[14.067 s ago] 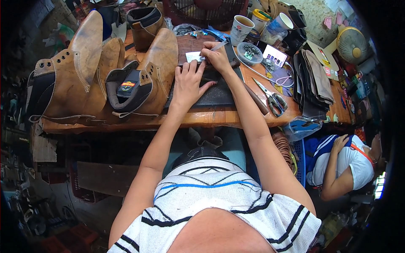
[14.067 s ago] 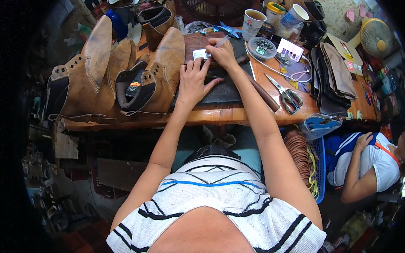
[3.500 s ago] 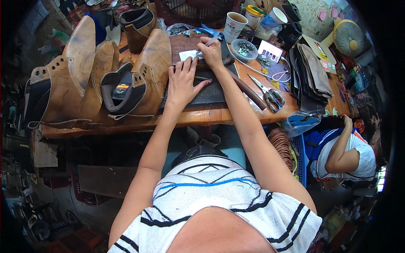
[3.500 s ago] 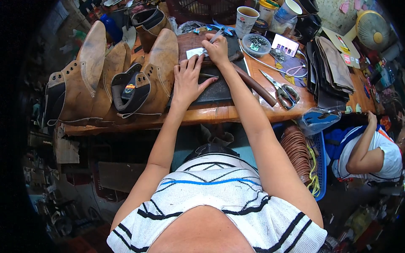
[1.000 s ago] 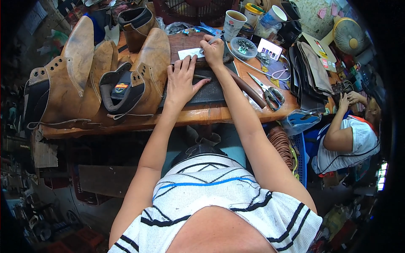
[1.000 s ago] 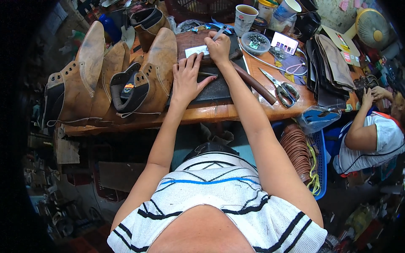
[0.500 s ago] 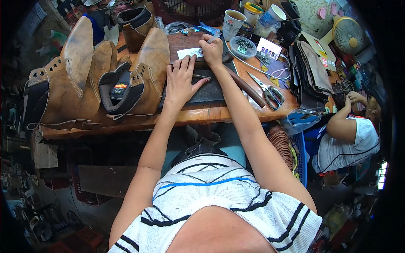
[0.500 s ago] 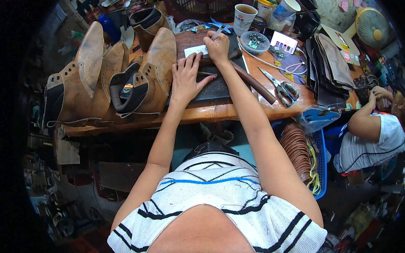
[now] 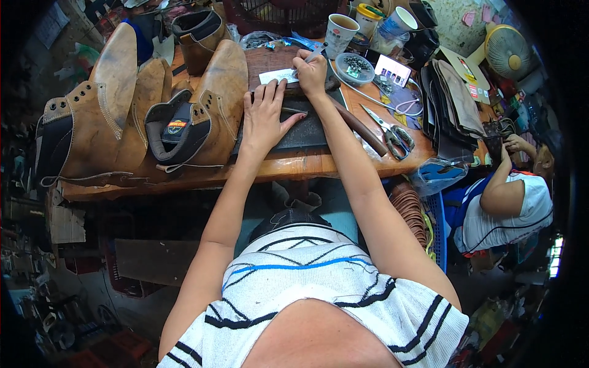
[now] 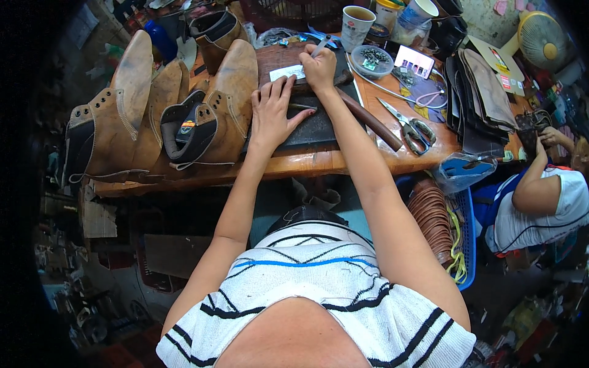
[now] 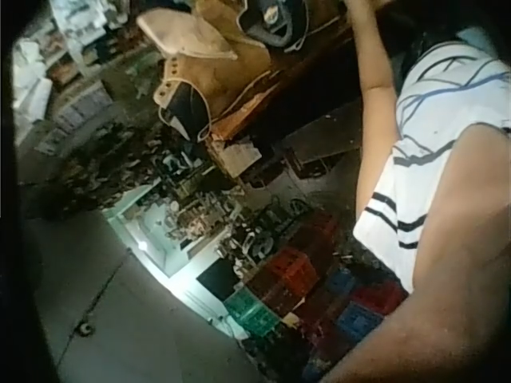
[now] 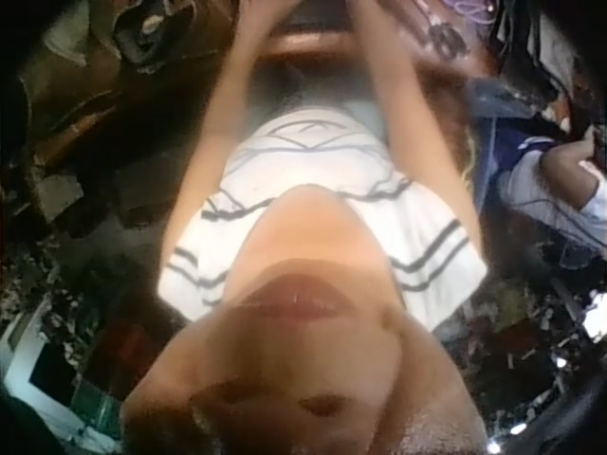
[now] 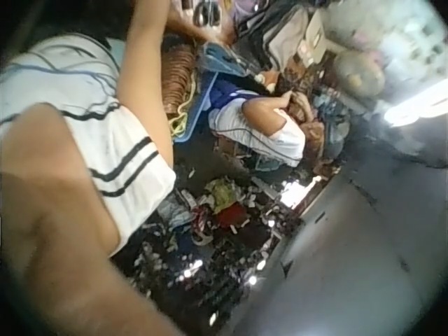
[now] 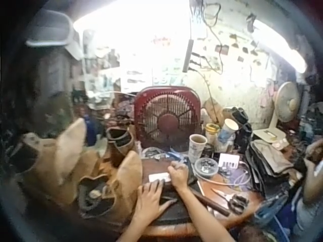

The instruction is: Assembling, marking, and hammering components of a leather boot upper in a factory setting.

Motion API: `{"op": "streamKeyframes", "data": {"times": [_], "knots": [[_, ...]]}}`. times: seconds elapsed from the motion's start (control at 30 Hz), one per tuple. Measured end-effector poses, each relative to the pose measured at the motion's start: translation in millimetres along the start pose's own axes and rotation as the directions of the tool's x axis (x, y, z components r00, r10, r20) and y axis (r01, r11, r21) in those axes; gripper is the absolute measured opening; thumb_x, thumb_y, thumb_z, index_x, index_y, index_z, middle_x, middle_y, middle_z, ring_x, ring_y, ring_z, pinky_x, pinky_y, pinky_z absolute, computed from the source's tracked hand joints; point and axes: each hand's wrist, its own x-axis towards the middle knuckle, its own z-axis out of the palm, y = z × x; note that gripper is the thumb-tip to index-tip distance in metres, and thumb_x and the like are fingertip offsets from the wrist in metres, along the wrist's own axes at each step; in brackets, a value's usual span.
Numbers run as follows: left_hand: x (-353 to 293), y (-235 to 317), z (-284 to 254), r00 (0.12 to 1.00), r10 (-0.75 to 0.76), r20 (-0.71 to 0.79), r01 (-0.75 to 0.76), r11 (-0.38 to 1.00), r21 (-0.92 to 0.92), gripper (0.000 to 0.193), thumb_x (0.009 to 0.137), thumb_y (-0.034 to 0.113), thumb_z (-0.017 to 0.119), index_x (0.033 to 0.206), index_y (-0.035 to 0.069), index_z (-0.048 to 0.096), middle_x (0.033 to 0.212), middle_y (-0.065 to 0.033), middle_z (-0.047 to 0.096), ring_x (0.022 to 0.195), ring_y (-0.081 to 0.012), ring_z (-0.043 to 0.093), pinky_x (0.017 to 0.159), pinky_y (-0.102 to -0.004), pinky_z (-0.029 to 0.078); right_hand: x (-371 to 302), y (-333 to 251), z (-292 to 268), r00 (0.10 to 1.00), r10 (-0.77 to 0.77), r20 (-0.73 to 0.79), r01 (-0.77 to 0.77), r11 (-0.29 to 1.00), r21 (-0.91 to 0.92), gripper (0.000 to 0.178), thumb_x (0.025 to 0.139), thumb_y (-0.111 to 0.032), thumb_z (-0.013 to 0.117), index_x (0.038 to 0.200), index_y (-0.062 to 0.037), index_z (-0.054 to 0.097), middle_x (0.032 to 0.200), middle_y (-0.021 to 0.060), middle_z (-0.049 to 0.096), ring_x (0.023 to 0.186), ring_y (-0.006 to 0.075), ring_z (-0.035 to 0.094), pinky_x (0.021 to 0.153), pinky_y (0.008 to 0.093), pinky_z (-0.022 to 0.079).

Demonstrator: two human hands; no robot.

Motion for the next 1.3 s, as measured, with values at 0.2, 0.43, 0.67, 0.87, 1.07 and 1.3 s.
{"op": "streamKeyframes", "data": {"times": [0.2,0.43,0.67,0.87,1.07,1.3], "knots": [[0.1,0.5,5.1,0.999,0.018,-0.026,-0.017,0.999,0.044,0.085,0.084,0.067,0.062,0.144,0.008,0.05,0.14,-0.0117,0.049,0.139,-0.0265,0.036,0.114,-0.0471,0.02,10.9,11.0,-3.4,0.992,0.039,0.119,-0.062,0.979,0.192,0.017,0.078,-0.013,0.062,0.07,0.0023,0.064,0.061,0.0061,0.063,0.057,0.009,0.056,0.053,0.0299,0.042],[-1.6,-0.4,5.6,1.0,0.009,-0.029,-0.007,0.999,0.047,0.085,0.085,0.068,0.06,0.145,0.008,0.05,0.142,-0.0135,0.049,0.141,-0.027,0.035,0.117,-0.052,0.014,20.5,-12.6,-1.2,0.963,-0.053,0.265,-0.002,0.979,0.206,0.016,0.082,-0.008,0.066,0.092,-0.0009,0.076,0.085,0.0059,0.074,0.068,0.0086,0.065,0.057,0.0223,0.048],[0.3,0.7,2.6,1.0,0.0,-0.022,0.0,1.0,0.025,0.084,0.085,0.067,0.062,0.144,0.007,0.05,0.139,-0.013,0.05,0.137,-0.026,0.037,0.112,-0.0478,0.019,22.5,-3.2,7.0,0.926,-0.034,0.376,-0.084,0.953,0.292,0.016,0.082,-0.008,0.067,0.091,0.0008,0.075,0.084,0.0053,0.072,0.064,0.0073,0.061,0.055,0.0216,0.047],[0.0,-0.4,-0.3,1.0,-0.008,-0.017,0.008,1.0,0.006,0.083,0.084,0.065,0.064,0.142,0.007,0.052,0.137,-0.009,0.052,0.129,-0.0243,0.042,0.108,-0.0436,0.023,21.1,13.9,10.4,0.948,-0.059,0.313,-0.04,0.953,0.3,0.013,0.078,-0.009,0.064,0.072,0.002,0.068,0.064,0.0001,0.062,0.058,0.0075,0.056,0.051,0.0252,0.041],[0.9,-0.1,0.0,0.999,0.014,-0.031,-0.013,1.0,0.02,0.084,0.083,0.066,0.062,0.141,0.006,0.052,0.132,-0.0073,0.052,0.124,-0.0229,0.043,0.108,-0.044,0.024,20.4,20.3,11.7,0.95,-0.049,0.307,0.003,0.989,0.148,0.019,0.074,-0.012,0.061,0.063,0.0033,0.057,0.05,0.0052,0.048,0.05,0.0092,0.047,0.049,0.0304,0.036],[0.9,1.7,-1.8,1.0,-0.012,0.011,0.011,1.0,0.007,0.083,0.084,0.064,0.065,0.142,0.008,0.052,0.138,-0.0085,0.051,0.128,-0.0245,0.041,0.108,-0.0436,0.022,18.5,19.6,12.7,0.956,-0.055,0.289,0.018,0.991,0.13,0.023,0.074,-0.016,0.06,0.064,0.0038,0.053,0.052,0.0093,0.043,0.05,0.0114,0.044,0.049,0.0329,0.035]]}}
